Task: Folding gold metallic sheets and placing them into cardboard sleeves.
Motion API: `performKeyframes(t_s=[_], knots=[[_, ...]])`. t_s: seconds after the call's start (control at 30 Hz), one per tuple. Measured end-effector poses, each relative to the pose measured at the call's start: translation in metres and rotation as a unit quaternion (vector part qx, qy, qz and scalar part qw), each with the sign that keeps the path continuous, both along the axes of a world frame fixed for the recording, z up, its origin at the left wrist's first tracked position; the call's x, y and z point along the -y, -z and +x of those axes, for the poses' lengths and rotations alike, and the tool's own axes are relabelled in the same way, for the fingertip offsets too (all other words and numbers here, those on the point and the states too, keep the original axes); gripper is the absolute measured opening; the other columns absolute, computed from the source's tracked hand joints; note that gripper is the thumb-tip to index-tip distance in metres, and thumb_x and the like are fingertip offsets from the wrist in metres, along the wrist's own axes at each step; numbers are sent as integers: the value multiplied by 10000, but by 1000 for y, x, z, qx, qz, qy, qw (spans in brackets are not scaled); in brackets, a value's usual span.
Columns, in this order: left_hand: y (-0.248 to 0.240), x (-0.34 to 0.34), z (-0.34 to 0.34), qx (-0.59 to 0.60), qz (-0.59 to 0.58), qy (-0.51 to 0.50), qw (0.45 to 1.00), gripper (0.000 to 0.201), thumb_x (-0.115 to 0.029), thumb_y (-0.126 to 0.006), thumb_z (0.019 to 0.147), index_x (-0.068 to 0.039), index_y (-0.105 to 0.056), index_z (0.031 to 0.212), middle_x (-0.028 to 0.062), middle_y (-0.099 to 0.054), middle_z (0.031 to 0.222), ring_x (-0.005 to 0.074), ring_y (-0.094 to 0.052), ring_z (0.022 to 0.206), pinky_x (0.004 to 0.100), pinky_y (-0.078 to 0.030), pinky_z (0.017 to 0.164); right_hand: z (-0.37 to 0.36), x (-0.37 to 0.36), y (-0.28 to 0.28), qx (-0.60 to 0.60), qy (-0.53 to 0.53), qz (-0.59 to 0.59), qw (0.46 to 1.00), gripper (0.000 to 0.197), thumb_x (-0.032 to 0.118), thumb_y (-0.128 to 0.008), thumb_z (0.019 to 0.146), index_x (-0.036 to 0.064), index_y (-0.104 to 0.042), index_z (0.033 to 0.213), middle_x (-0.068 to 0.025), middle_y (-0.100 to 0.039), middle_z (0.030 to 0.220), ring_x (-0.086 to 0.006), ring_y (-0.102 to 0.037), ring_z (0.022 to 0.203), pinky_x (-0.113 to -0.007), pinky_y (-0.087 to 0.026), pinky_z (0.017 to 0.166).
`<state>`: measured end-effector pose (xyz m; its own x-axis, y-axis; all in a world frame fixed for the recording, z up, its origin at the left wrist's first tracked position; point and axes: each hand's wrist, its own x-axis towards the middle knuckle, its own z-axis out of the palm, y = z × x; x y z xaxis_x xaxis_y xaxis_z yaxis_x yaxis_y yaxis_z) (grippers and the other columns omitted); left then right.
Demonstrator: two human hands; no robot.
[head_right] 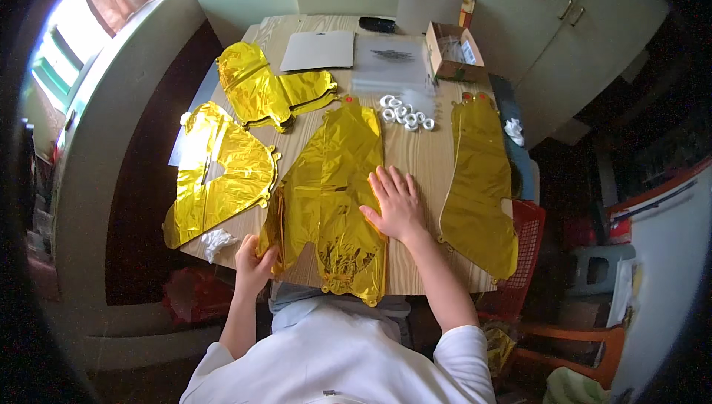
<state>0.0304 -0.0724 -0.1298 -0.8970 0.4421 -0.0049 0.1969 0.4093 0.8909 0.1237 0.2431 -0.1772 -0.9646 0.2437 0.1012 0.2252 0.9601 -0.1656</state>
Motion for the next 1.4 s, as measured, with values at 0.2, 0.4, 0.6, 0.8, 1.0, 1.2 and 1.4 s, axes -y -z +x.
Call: performKeyframes(t_s=[0.2,0.4,0.6,0.8,1.0,1.2,1.4], knots=[[-8,-60,19,-102,96,147,979,194,-81,-712,778,13,-565,863,141,-552,916,301,-534,853,364,-441,730,-1,1,4,-16,0,-5,1000,704,538,-484,929,101,-371,1470,-92,-303,1550,-288,-222,1448,-487,-132,1180],[6,-114,34,-248,-3,241,938,227,-157,-712,754,-16,-606,897,140,-570,1138,353,-497,1120,469,-384,944,1,-7,9,-212,-40,-58,975,570,464,-585,904,104,-534,1344,-98,-566,1334,-285,-420,1323,-480,-270,1109],[10,-123,49,-264,-21,267,927,232,-214,-700,771,-45,-605,899,134,-541,1226,349,-475,1169,464,-377,961,2,6,-9,-218,-37,-263,939,373,332,-638,876,100,-652,1167,32,-649,704,-180,-590,767,-381,-393,818],[10,-125,51,-256,-35,282,924,214,-229,-691,806,-70,-608,921,116,-550,1208,317,-488,1117,450,-382,936,6,4,-17,-154,-40,-374,914,331,164,-660,804,129,-669,1133,15,-636,706,-175,-583,716,-345,-400,799],[6,-111,3,-272,-6,276,922,293,-157,-634,865,-49,-576,1131,149,-543,1269,348,-557,1115,448,-447,933,5,5,-6,-173,-62,-289,939,315,117,-634,780,163,-694,1085,28,-606,684,-161,-575,718,-330,-384,812],[26,-104,-66,-355,-190,352,845,566,-289,-551,928,-55,-392,1418,183,-376,1483,337,-329,1395,464,-273,1139,3,9,-4,-156,-74,-226,959,292,116,-626,762,168,-713,1036,12,-599,684,-169,-574,722,-331,-390,810],[28,-106,-70,-337,-197,393,832,670,-446,-498,953,-86,-312,1486,173,-302,1533,339,-251,1435,498,-195,1168,2,7,0,-173,-82,-224,956,287,95,-614,749,161,-712,1011,-11,-606,693,-191,-578,732,-339,-408,795]])
